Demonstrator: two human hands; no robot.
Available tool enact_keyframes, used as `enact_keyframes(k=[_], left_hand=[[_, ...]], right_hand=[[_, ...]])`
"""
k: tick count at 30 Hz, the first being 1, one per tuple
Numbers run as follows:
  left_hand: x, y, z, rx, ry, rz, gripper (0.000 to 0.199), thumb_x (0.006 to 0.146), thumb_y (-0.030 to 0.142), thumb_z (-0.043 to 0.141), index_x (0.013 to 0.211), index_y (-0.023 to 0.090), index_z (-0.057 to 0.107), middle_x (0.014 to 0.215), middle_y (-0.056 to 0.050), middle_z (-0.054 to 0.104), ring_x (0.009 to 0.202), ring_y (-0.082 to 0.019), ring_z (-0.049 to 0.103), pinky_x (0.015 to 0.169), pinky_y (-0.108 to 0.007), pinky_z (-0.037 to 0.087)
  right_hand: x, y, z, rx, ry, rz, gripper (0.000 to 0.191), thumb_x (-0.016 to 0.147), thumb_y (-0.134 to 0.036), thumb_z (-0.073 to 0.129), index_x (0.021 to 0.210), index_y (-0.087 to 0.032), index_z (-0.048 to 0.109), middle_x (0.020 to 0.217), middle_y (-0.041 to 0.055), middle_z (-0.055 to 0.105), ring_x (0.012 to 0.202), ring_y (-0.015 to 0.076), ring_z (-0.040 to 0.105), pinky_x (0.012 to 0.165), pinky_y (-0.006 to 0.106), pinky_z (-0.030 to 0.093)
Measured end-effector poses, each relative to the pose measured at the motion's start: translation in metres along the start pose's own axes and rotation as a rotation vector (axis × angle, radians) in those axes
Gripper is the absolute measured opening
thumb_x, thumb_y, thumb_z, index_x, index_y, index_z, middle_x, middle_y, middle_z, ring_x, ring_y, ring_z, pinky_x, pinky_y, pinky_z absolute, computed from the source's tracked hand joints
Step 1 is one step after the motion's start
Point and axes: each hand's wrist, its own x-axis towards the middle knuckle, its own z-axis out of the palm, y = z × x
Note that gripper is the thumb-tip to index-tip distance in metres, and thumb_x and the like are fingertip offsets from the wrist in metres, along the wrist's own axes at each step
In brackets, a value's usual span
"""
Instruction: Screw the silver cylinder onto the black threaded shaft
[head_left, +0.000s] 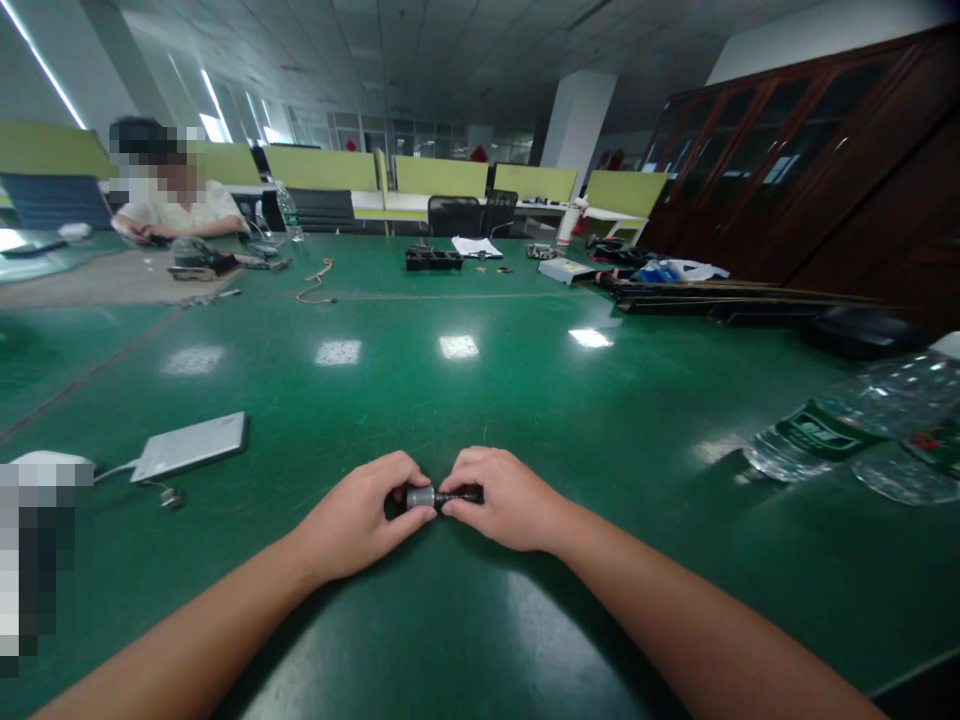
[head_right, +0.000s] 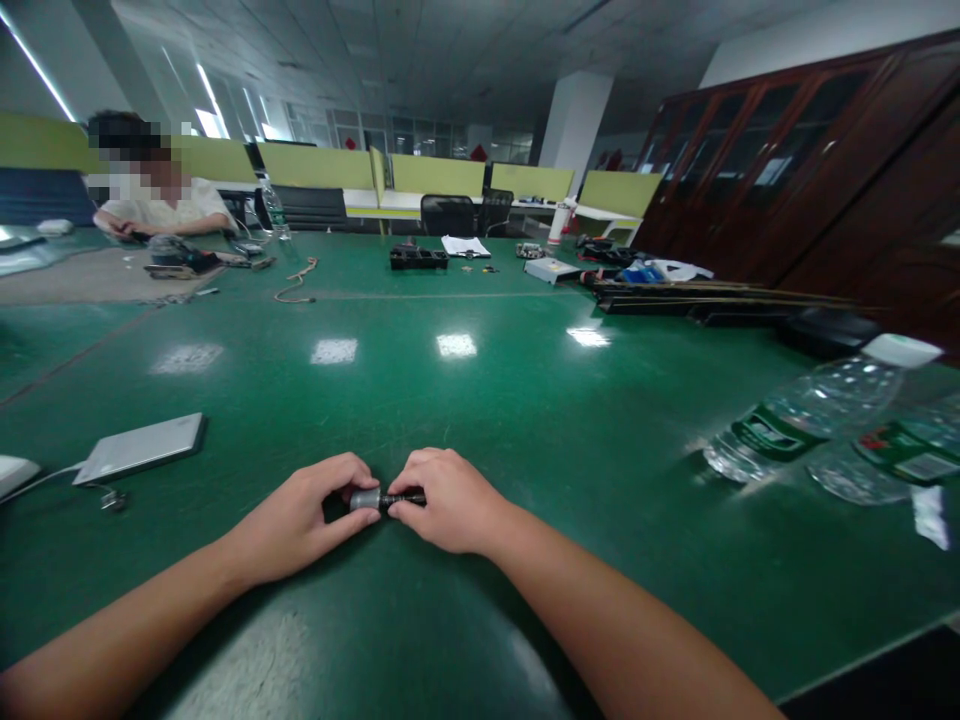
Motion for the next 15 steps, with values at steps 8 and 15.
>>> enact_keyframes(k=[8, 15], left_hand=[[-0.0011, -0.0029, -0.0055, 0.027, -0.022, 0.031, 0.012, 0.09, 0.03, 0.062, 0.095, 0.019, 0.061, 0.085, -0.002, 0.061, 0.078, -0.018, 0.058, 0.07, -0.028, 0.043], [-0.0015, -0.0046, -0.005, 0.016, -0.016, 0.02, 0.012, 0.089, 0.029, 0.063, 0.094, 0.019, 0.062, 0.084, -0.001, 0.061, 0.077, -0.018, 0.059, 0.069, -0.027, 0.043]], right_hand=[[-0.0002, -0.0025, -0.0019, -0.012, -0.011, -0.008, 0.014, 0.081, -0.019, 0.07, 0.094, -0.017, 0.076, 0.086, 0.0047, 0.07, 0.086, 0.0179, 0.062, 0.08, 0.029, 0.046], [-0.0013, 0.0004, -0.0054, -0.037, -0.021, 0.006, 0.014, 0.079, -0.017, 0.07, 0.092, -0.018, 0.076, 0.085, 0.0039, 0.07, 0.083, 0.0169, 0.062, 0.077, 0.028, 0.046]])
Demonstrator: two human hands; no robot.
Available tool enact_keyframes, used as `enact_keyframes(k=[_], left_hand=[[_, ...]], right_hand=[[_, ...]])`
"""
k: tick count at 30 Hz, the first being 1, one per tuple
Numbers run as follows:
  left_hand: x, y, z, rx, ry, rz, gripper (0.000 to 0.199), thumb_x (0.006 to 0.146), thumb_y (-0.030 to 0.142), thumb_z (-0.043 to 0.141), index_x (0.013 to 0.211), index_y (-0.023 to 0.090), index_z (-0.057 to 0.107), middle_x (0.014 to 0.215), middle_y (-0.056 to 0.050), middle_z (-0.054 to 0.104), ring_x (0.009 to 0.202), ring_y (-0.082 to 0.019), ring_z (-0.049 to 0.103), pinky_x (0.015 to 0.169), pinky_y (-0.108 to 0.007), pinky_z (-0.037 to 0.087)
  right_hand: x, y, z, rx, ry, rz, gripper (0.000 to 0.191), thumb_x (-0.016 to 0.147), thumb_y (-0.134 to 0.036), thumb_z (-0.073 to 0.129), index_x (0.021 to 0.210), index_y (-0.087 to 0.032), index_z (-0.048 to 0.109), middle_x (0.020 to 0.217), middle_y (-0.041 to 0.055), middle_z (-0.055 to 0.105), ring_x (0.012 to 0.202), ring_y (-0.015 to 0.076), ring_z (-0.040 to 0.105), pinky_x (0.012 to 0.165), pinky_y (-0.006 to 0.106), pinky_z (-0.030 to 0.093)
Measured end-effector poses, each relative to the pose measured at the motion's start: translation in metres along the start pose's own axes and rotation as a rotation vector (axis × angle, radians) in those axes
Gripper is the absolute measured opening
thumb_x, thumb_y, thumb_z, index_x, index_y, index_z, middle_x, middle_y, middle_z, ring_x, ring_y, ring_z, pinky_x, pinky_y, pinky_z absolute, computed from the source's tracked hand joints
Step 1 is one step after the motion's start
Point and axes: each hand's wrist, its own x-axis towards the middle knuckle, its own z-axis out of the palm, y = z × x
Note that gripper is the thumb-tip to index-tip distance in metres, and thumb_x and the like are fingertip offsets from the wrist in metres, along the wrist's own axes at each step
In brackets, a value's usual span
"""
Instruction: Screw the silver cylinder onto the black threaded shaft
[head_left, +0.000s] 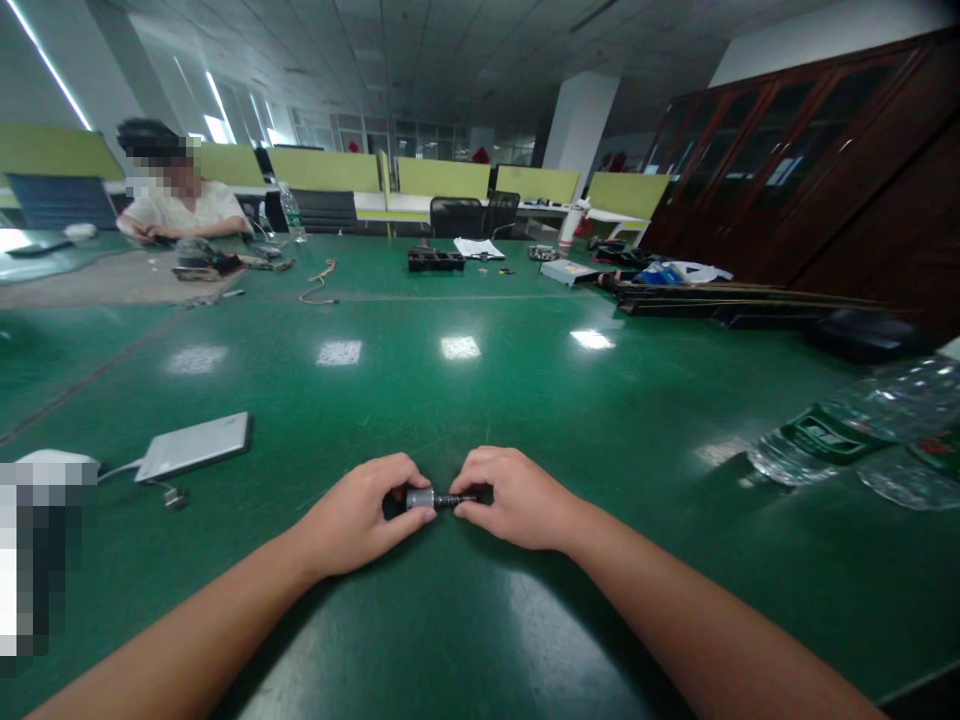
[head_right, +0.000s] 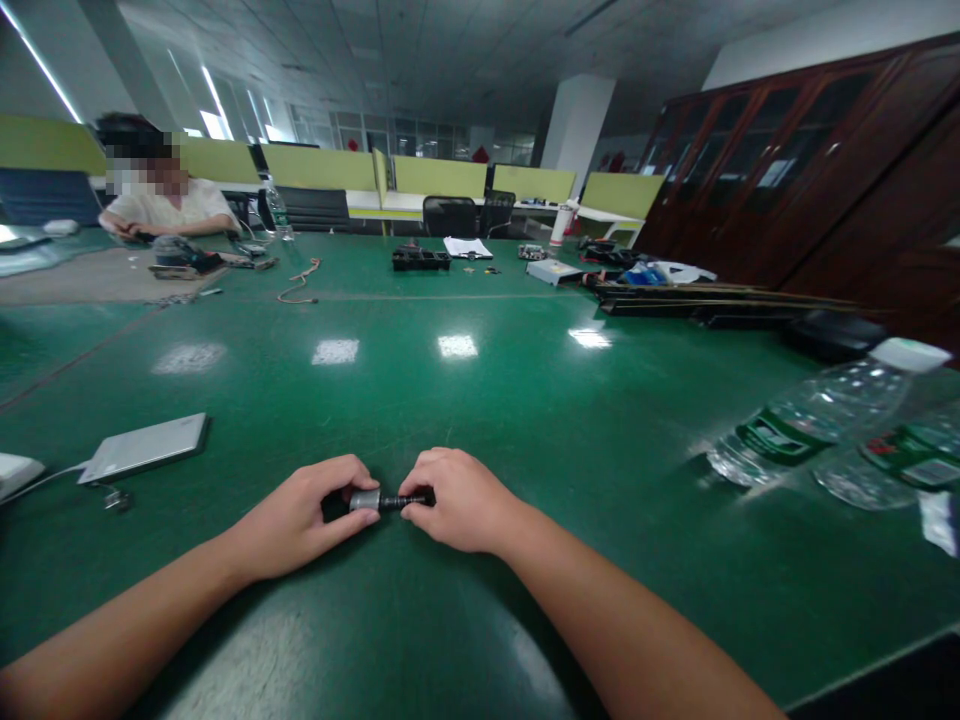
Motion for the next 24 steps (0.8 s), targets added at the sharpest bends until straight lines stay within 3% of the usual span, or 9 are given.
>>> enact_keyframes(k=[7, 24], left_hand=[[-0.001, -0.002, 0.001, -0.018, 0.016, -0.003, 0.013, 0.089, 0.03, 0.063, 0.095, 0.019, 0.063, 0.084, -0.001, 0.062, 0.077, -0.017, 0.059, 0.069, -0.027, 0.043], [0.0, -0.004, 0.0, -0.051, 0.011, -0.035, 0.014, 0.088, 0.031, 0.065, 0.095, 0.019, 0.065, 0.085, -0.001, 0.064, 0.077, -0.018, 0.06, 0.07, -0.028, 0.044]], right_hand=[[0.001, -0.003, -0.002, 0.028, -0.021, 0.05, 0.013, 0.08, -0.023, 0.072, 0.09, -0.018, 0.076, 0.081, 0.003, 0.07, 0.075, 0.0147, 0.062, 0.071, 0.025, 0.045], [-0.002, 0.002, -0.014, 0.042, -0.063, 0.132, 0.01, 0.075, -0.017, 0.074, 0.085, -0.018, 0.075, 0.077, 0.0008, 0.067, 0.069, 0.012, 0.059, 0.064, 0.023, 0.043]])
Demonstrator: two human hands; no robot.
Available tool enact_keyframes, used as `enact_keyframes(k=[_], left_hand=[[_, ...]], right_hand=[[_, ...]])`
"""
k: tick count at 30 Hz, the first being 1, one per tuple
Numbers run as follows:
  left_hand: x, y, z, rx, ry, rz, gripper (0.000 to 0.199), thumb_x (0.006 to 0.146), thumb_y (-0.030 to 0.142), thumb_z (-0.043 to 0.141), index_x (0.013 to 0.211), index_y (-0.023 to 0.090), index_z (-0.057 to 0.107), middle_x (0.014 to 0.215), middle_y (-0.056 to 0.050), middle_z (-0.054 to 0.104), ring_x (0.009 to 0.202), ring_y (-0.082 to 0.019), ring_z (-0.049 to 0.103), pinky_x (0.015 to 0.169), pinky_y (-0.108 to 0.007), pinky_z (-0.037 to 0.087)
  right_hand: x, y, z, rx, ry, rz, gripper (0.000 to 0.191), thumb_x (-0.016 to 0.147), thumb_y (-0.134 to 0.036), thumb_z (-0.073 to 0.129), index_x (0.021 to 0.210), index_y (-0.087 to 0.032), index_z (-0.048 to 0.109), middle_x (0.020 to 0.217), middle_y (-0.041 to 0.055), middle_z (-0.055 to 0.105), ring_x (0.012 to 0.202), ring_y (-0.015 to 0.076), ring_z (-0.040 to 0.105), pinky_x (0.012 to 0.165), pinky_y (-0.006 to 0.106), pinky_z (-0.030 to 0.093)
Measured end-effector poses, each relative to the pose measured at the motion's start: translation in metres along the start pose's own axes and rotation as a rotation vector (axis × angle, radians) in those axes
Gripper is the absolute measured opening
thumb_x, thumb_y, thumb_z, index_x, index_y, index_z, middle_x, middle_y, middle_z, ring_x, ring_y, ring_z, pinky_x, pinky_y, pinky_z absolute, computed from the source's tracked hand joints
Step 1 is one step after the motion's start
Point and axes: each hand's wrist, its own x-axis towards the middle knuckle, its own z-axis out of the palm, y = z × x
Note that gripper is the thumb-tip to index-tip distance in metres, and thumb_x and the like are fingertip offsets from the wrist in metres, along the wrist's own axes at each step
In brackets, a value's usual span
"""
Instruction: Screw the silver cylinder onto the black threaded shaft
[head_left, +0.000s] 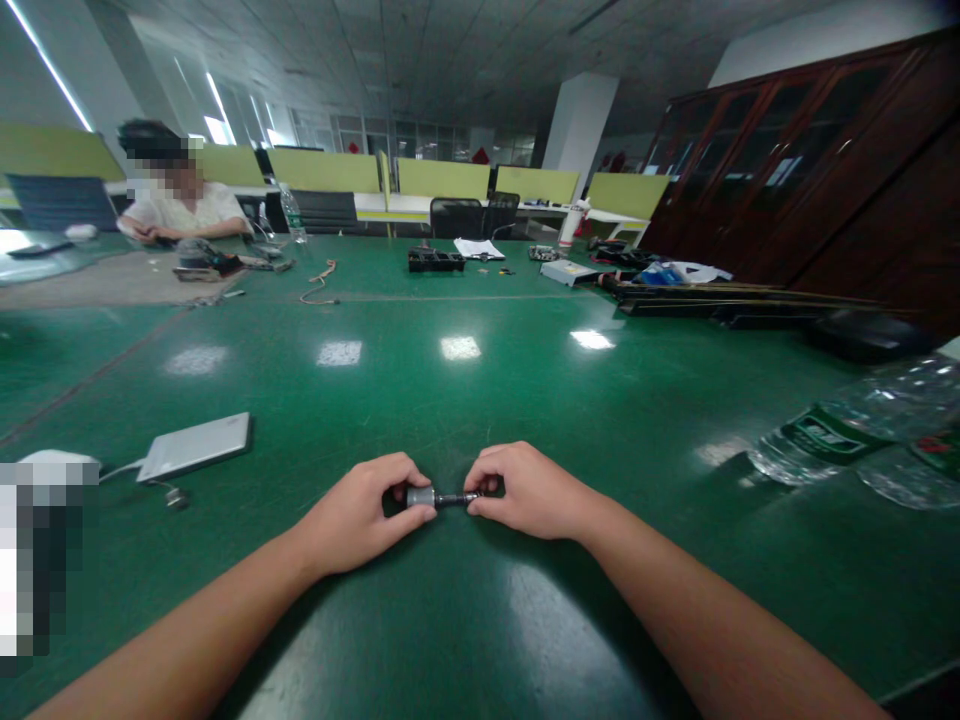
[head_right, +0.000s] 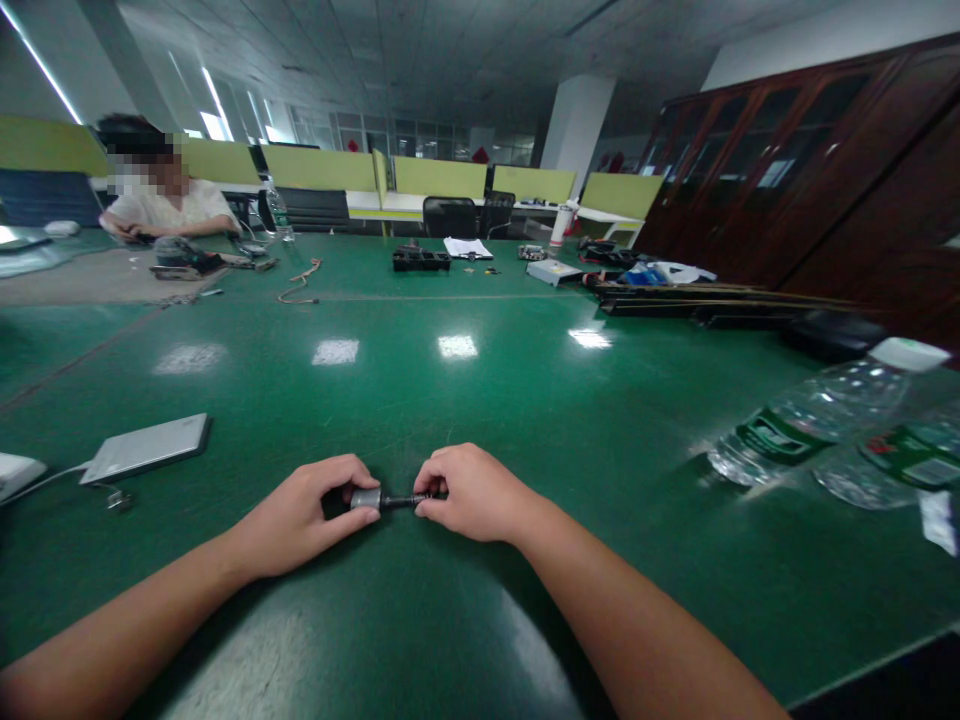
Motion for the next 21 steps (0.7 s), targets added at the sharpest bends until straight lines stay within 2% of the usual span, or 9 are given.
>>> enact_keyframes(k=[5, 11, 21], left_hand=[[-0.001, 0.0, 0.0, 0.001, -0.01, -0.012, 0.016, 0.089, 0.033, 0.064, 0.096, 0.019, 0.065, 0.086, -0.002, 0.064, 0.077, -0.018, 0.06, 0.07, -0.028, 0.045], [-0.002, -0.001, 0.0, -0.003, -0.01, -0.015, 0.017, 0.089, 0.034, 0.064, 0.096, 0.019, 0.065, 0.087, -0.002, 0.065, 0.078, -0.018, 0.06, 0.071, -0.028, 0.045], [-0.001, 0.0, 0.0, 0.004, -0.003, 0.0, 0.015, 0.089, 0.033, 0.063, 0.095, 0.019, 0.064, 0.086, -0.002, 0.065, 0.078, -0.018, 0.061, 0.07, -0.028, 0.046]], right_hand=[[-0.001, 0.004, -0.006, 0.003, -0.031, 0.025, 0.01, 0.074, -0.018, 0.074, 0.084, -0.018, 0.074, 0.076, 0.0004, 0.067, 0.069, 0.012, 0.059, 0.063, 0.023, 0.042], [-0.003, 0.012, -0.016, -0.04, -0.066, 0.122, 0.01, 0.074, -0.019, 0.074, 0.084, -0.017, 0.074, 0.076, 0.0014, 0.067, 0.069, 0.0128, 0.059, 0.062, 0.024, 0.042], [-0.003, 0.007, -0.011, 0.011, -0.046, 0.056, 0.01, 0.075, -0.017, 0.075, 0.085, -0.018, 0.074, 0.077, 0.0007, 0.067, 0.069, 0.0127, 0.06, 0.063, 0.024, 0.042]])
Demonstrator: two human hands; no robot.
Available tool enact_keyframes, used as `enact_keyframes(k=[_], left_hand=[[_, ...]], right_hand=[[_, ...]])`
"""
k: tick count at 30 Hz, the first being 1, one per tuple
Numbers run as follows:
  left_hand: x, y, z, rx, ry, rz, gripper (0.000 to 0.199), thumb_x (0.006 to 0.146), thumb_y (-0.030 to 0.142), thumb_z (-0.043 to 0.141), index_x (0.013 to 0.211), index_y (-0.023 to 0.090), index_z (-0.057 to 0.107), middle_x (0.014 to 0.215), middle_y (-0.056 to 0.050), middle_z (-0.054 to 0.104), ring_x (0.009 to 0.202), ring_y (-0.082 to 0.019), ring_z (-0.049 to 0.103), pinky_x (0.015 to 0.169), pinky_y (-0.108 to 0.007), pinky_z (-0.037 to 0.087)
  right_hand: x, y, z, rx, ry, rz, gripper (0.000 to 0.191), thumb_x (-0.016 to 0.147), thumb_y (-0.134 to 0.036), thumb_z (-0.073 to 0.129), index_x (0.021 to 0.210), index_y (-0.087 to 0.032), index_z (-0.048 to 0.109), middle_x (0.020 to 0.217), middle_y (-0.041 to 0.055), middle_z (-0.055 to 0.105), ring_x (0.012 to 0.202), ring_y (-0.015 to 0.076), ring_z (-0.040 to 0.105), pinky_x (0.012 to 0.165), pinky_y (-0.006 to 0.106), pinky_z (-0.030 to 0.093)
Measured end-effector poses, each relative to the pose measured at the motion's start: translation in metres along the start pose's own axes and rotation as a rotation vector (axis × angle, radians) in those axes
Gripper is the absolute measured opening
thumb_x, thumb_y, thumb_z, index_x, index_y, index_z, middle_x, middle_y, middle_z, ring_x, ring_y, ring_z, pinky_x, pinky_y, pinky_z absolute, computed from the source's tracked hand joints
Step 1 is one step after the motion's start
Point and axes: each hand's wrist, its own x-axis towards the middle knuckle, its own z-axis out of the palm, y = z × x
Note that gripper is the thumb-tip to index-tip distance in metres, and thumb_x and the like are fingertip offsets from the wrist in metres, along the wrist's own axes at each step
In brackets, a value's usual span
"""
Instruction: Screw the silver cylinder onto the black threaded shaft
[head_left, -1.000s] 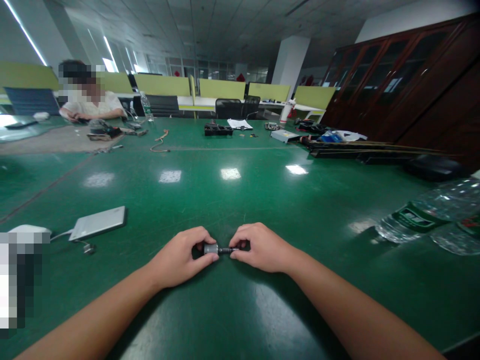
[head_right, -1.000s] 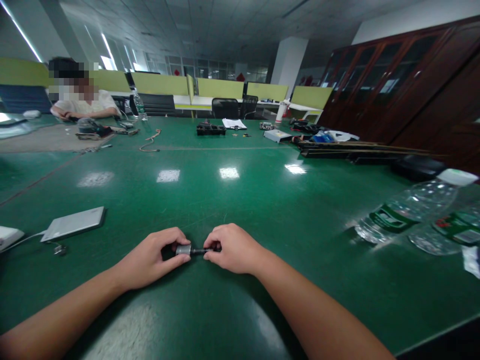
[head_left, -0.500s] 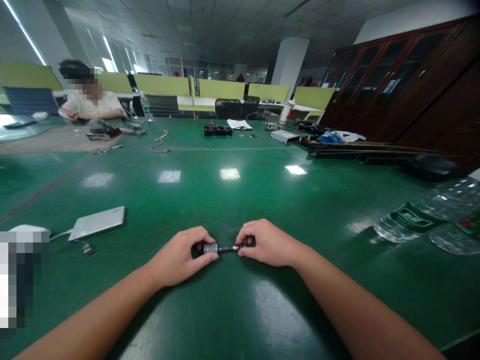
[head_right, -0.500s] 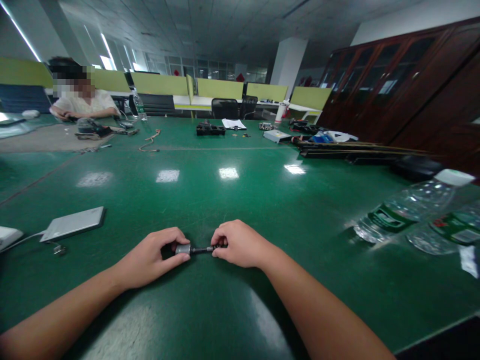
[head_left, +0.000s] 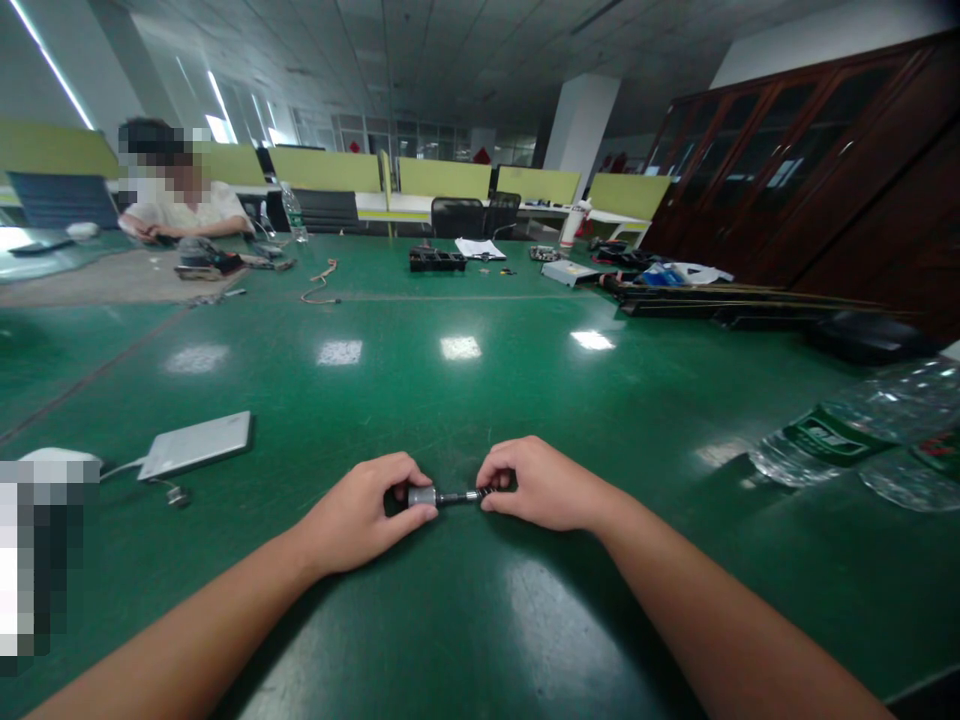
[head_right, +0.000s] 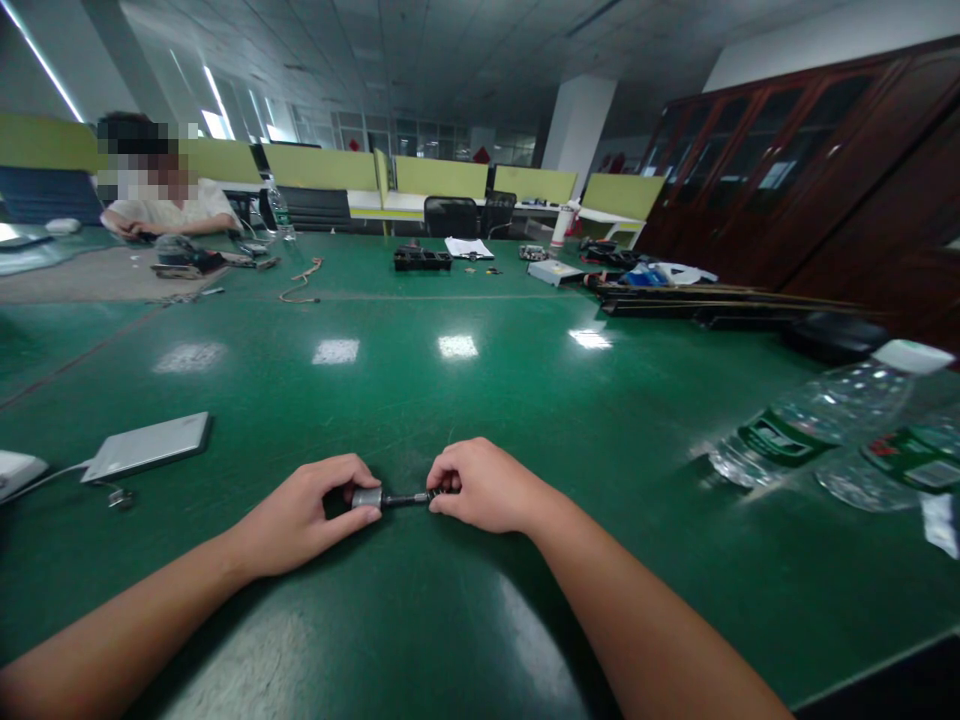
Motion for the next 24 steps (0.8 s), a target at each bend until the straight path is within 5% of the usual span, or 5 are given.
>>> enact_keyframes(k=[11, 24], left_hand=[[0.002, 0.005, 0.005, 0.048, -0.009, -0.044, 0.021, 0.081, 0.029, 0.071, 0.099, 0.02, 0.067, 0.087, -0.002, 0.066, 0.079, -0.019, 0.061, 0.07, -0.029, 0.045], [0.004, 0.006, 0.006, 0.074, -0.023, -0.029, 0.019, 0.084, 0.032, 0.068, 0.098, 0.02, 0.064, 0.089, -0.003, 0.065, 0.081, -0.021, 0.061, 0.072, -0.03, 0.045]], right_hand=[[0.012, -0.015, 0.036, -0.039, 0.123, -0.177, 0.009, 0.081, -0.02, 0.072, 0.09, -0.018, 0.074, 0.079, 0.0015, 0.068, 0.077, 0.0147, 0.059, 0.074, 0.027, 0.042], [0.01, -0.012, 0.036, -0.061, 0.135, -0.21, 0.011, 0.081, -0.02, 0.07, 0.091, -0.019, 0.073, 0.081, 0.002, 0.069, 0.078, 0.0159, 0.06, 0.075, 0.028, 0.042]])
